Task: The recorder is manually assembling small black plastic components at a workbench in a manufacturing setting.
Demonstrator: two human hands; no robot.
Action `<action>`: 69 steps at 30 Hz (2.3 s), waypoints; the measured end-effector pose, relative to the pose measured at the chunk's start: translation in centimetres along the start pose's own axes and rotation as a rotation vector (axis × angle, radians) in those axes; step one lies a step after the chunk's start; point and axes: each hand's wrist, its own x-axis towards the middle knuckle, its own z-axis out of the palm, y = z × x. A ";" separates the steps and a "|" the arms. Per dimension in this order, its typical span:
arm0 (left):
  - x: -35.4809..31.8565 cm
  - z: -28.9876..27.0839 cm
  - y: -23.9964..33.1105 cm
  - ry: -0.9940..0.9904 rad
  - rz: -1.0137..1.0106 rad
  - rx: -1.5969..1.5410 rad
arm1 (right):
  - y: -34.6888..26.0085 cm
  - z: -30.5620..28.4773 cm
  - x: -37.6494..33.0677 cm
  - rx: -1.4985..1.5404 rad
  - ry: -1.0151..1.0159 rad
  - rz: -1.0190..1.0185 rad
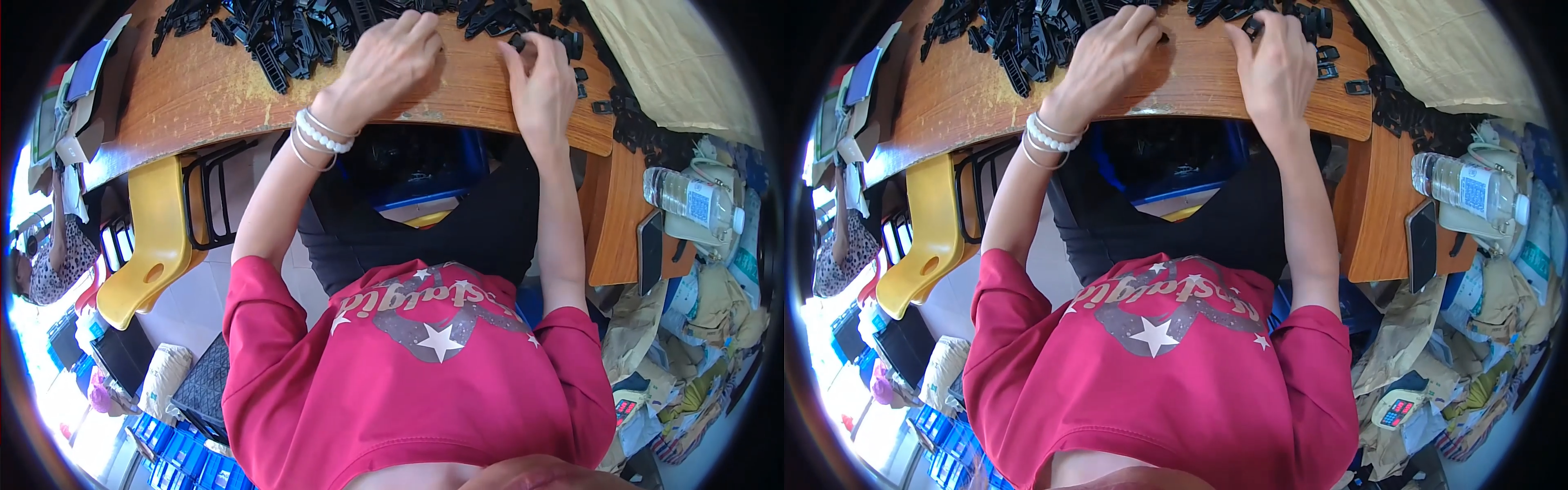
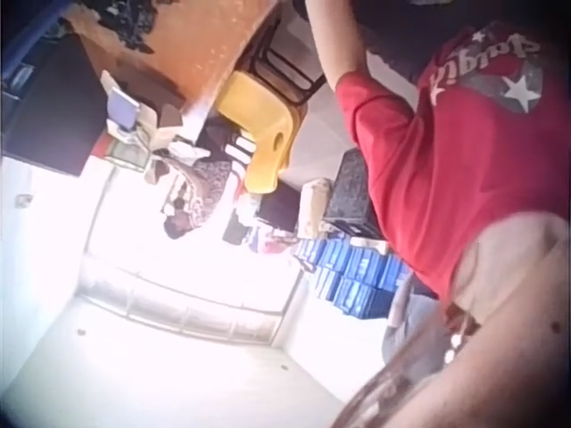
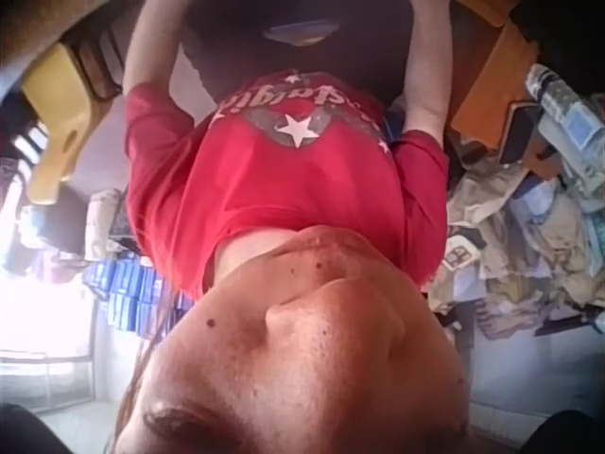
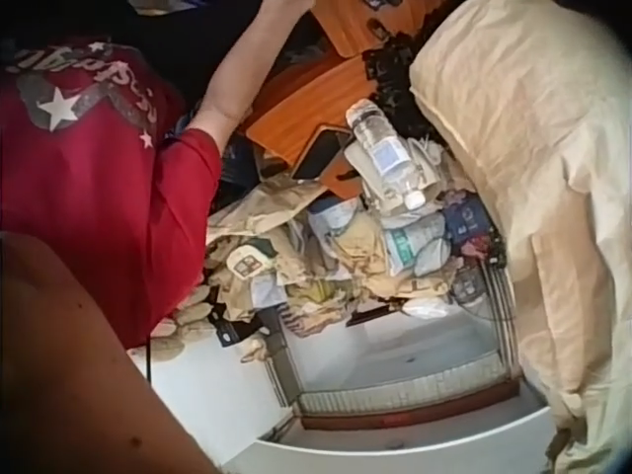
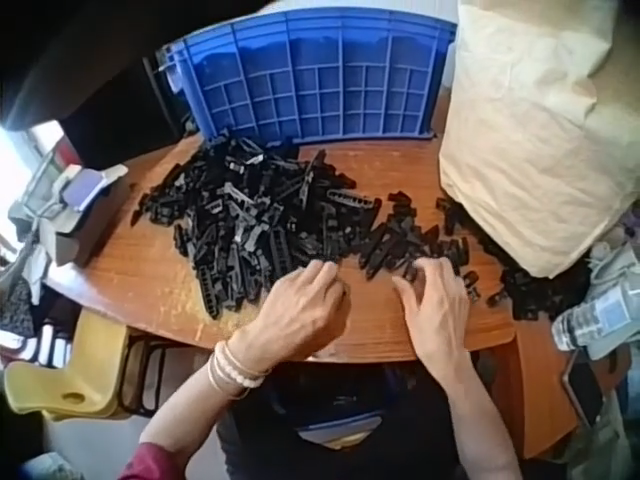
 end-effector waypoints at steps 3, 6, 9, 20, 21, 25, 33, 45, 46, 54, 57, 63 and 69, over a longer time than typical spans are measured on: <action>-0.9 -1.1 1.8 0.210 -0.211 -0.523 | 0.9 1.4 1.3 -0.206 0.004 -0.127; -1.7 -1.7 4.0 0.348 -0.621 -1.066 | 0.2 0.9 0.5 0.023 -0.049 0.044; -3.4 -1.2 3.6 0.082 -0.748 -1.449 | -0.5 -0.2 -1.0 0.725 -0.165 0.205; -4.3 0.2 2.6 0.137 -0.424 -0.744 | 0.0 -1.5 -2.7 0.745 -0.412 0.015; -4.4 0.2 2.4 0.133 -0.400 -0.723 | 0.2 -1.5 -2.7 0.713 -0.421 -0.006; -4.2 0.2 2.4 0.120 -0.336 -0.737 | 0.6 -1.5 -2.8 0.634 -0.433 -0.061; -4.4 -0.2 2.6 0.076 -0.337 -0.804 | -1.3 -0.7 -2.7 0.722 -0.422 -0.155; -1.4 -1.9 -3.5 0.050 -0.050 0.181 | 0.5 0.7 0.2 0.113 0.086 -0.353; -1.2 -2.1 -3.4 -0.090 -0.097 0.100 | 1.0 0.8 1.1 0.061 0.024 -0.315; -1.0 -3.1 -0.4 0.375 -0.271 -0.614 | 2.6 1.6 2.6 -0.070 -0.033 -0.393; -3.4 -1.7 2.8 0.277 -0.636 -1.256 | 1.3 1.3 1.9 0.157 -0.002 -0.447; -4.0 -0.6 3.6 0.129 -0.624 -1.042 | -0.8 0.3 -1.0 0.749 -0.189 0.032; -4.2 0.3 2.8 0.164 -0.389 -0.654 | 0.9 -1.4 -1.7 0.826 -0.395 0.123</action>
